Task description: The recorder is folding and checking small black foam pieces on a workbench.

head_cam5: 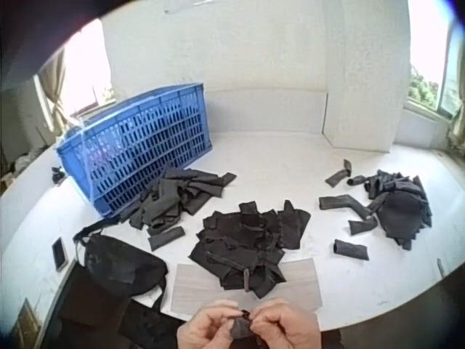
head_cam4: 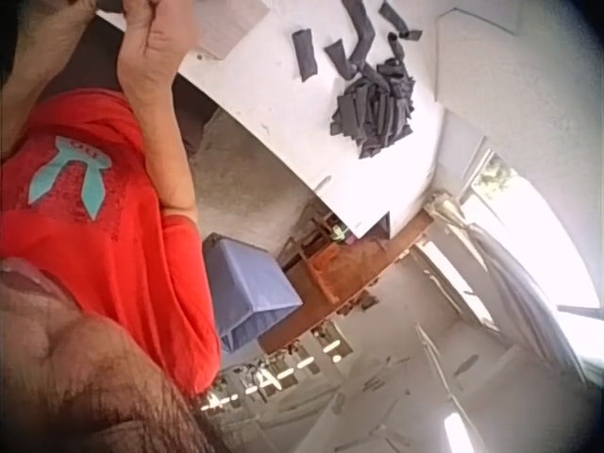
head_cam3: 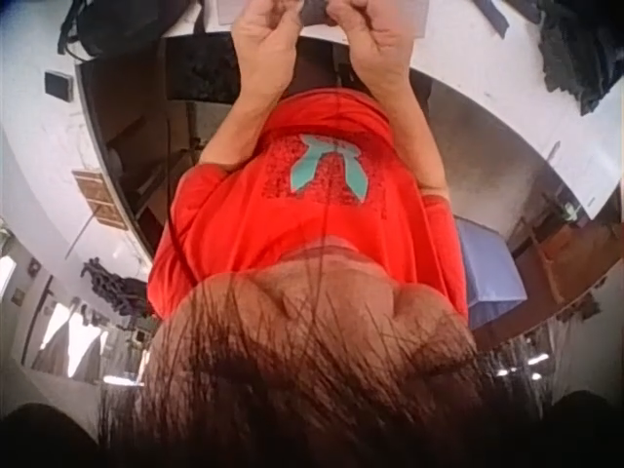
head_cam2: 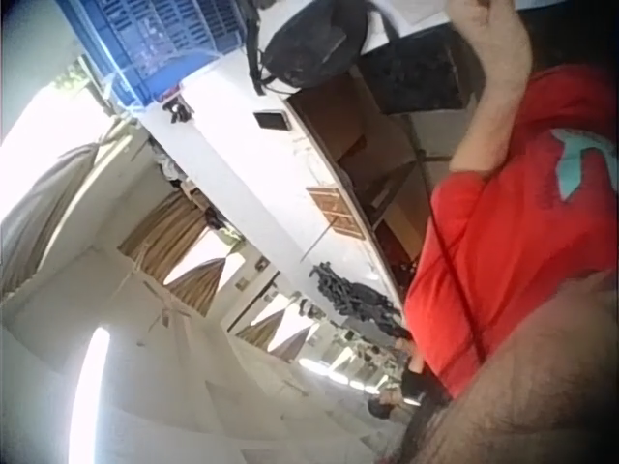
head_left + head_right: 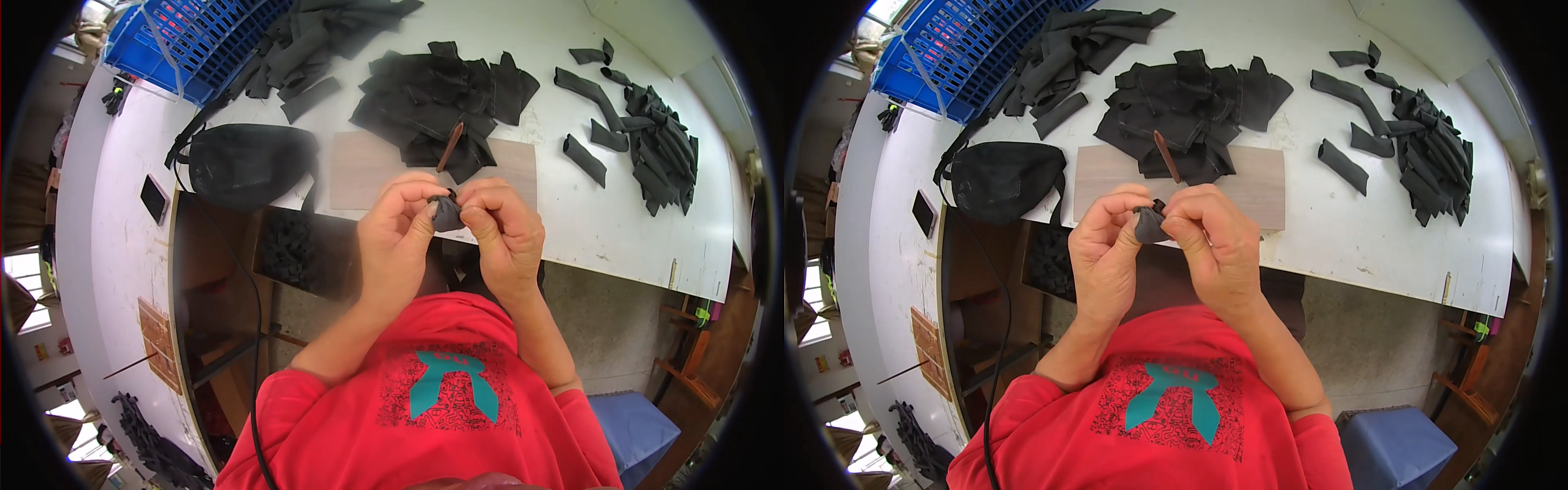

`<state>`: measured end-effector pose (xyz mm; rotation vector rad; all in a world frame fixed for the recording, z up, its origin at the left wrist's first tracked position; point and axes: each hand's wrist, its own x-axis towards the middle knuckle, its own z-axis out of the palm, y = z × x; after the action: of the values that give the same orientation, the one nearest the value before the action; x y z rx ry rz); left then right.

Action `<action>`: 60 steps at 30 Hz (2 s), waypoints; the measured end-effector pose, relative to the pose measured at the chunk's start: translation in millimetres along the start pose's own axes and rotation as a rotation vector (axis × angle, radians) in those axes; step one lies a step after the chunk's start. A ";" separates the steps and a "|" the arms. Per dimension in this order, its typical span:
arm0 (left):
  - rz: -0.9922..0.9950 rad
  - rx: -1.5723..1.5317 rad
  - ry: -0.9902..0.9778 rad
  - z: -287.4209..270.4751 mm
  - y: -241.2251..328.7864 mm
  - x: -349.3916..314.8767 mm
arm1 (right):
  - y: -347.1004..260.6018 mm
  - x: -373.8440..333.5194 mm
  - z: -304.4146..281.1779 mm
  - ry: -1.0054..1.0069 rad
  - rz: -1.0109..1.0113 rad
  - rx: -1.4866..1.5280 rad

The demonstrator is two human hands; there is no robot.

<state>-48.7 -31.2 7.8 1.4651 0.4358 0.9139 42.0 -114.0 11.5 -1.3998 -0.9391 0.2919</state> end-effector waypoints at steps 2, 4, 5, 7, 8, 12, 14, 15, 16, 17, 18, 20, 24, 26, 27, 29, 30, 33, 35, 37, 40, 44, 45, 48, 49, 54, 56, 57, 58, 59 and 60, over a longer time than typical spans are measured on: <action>-0.318 -0.312 0.038 5.0 13.9 4.5 | -4.2 7.5 0.7 0.031 -0.004 -0.012; -0.307 -0.299 0.013 -0.2 17.4 13.9 | -13.6 17.0 -0.4 0.047 0.025 -0.166; -0.369 -0.565 -0.049 -0.6 22.7 21.6 | -18.7 21.7 -2.6 0.046 0.016 -0.167; -0.498 -1.037 -0.153 -3.3 32.0 29.8 | -33.8 32.8 -9.2 -0.110 0.189 0.135; -0.487 -1.038 -0.148 -4.5 34.5 34.4 | -43.2 40.5 -12.3 -0.120 0.183 0.136; -0.433 -1.419 -0.627 -9.4 46.1 53.6 | -77.0 66.1 -17.5 -0.288 0.081 0.187; -0.377 -1.342 -0.710 -13.1 48.9 60.9 | -71.0 77.0 -16.2 -0.340 0.057 0.234; -0.575 -1.462 -0.514 -10.0 53.2 62.3 | -57.0 81.4 -18.3 -0.289 0.182 0.224; -0.571 -1.459 -0.512 -11.5 43.3 64.6 | -45.7 84.4 -19.3 -0.245 0.300 0.220; -0.679 -1.443 -0.462 -12.6 17.3 69.7 | -21.3 82.5 -22.9 -0.265 0.439 0.290; -0.788 -1.419 -0.401 -14.0 -7.8 70.4 | 8.4 76.6 -25.1 -0.287 0.584 0.368; -0.865 -1.361 -0.297 -15.8 -38.6 57.5 | 39.4 63.4 -24.9 -0.298 0.604 0.450; -0.923 -1.312 -0.082 -10.4 -41.0 56.0 | 53.7 65.9 -21.5 -0.319 0.624 0.555; -0.779 -1.182 -0.191 -5.0 -26.2 57.4 | 52.8 76.9 -24.4 -0.377 0.589 0.541; -0.645 -1.048 -0.283 -2.6 -14.3 56.2 | 50.9 79.7 -25.2 -0.433 0.567 0.533; -0.446 -0.708 -0.276 2.2 5.7 52.1 | 46.4 87.0 -26.4 -0.451 0.490 0.485; -0.238 -0.362 -0.261 1.8 10.4 49.4 | 45.3 87.9 -25.2 -0.478 0.405 0.440; -0.400 -0.466 -0.229 -5.9 -35.2 45.3 | 82.6 67.1 -21.9 -0.438 0.490 0.419; -0.628 -0.769 -0.186 -12.6 -58.0 40.3 | 92.1 50.8 -17.7 -0.358 0.605 0.496; -0.611 -0.707 -0.159 -11.2 -55.4 42.9 | 88.4 48.6 -17.2 -0.351 0.611 0.501; -0.456 -0.363 -0.141 -10.4 -44.0 51.7 | 77.6 53.9 -19.6 -0.366 0.568 0.383; 0.170 0.127 -0.156 -6.5 -14.7 59.9 | 65.7 55.2 -24.2 -0.260 0.471 0.132; 0.128 0.068 -0.208 -7.6 -16.0 61.7 | 59.8 54.8 -23.6 -0.186 0.439 0.083; 0.098 -0.044 -0.258 -5.1 -15.9 64.1 | 37.4 50.2 -19.5 -0.119 -0.039 -0.236; 0.087 -0.188 -0.158 -1.8 -10.9 61.0 | 27.7 52.8 -18.3 -0.120 -0.034 -0.235; -0.054 -0.234 -0.148 5.4 -0.6 59.3 | 5.4 57.8 -19.9 -0.303 -0.234 -0.677; -0.117 -0.222 -0.215 -2.2 -1.7 67.0 | 11.9 53.3 -17.7 -0.247 -0.206 -0.660; -0.048 -0.205 -0.243 -5.0 -7.3 69.6 | 15.2 50.1 -15.7 -0.194 -0.179 -0.641; 0.020 -0.188 -0.271 -6.9 -10.0 70.7 | 16.2 48.2 -12.8 -0.197 -0.176 -0.639; 0.017 -0.187 -0.268 -8.5 -9.0 70.0 | 16.8 46.7 -9.1 -0.115 -0.230 -0.639; -0.004 -0.190 -0.278 -9.1 -5.3 69.3 | 17.9 44.6 -6.6 -0.027 -0.280 -0.640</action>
<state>-11.9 27.1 20.5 1.3900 0.1426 0.7144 80.6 -84.7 12.9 -1.8105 -1.3025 -0.2256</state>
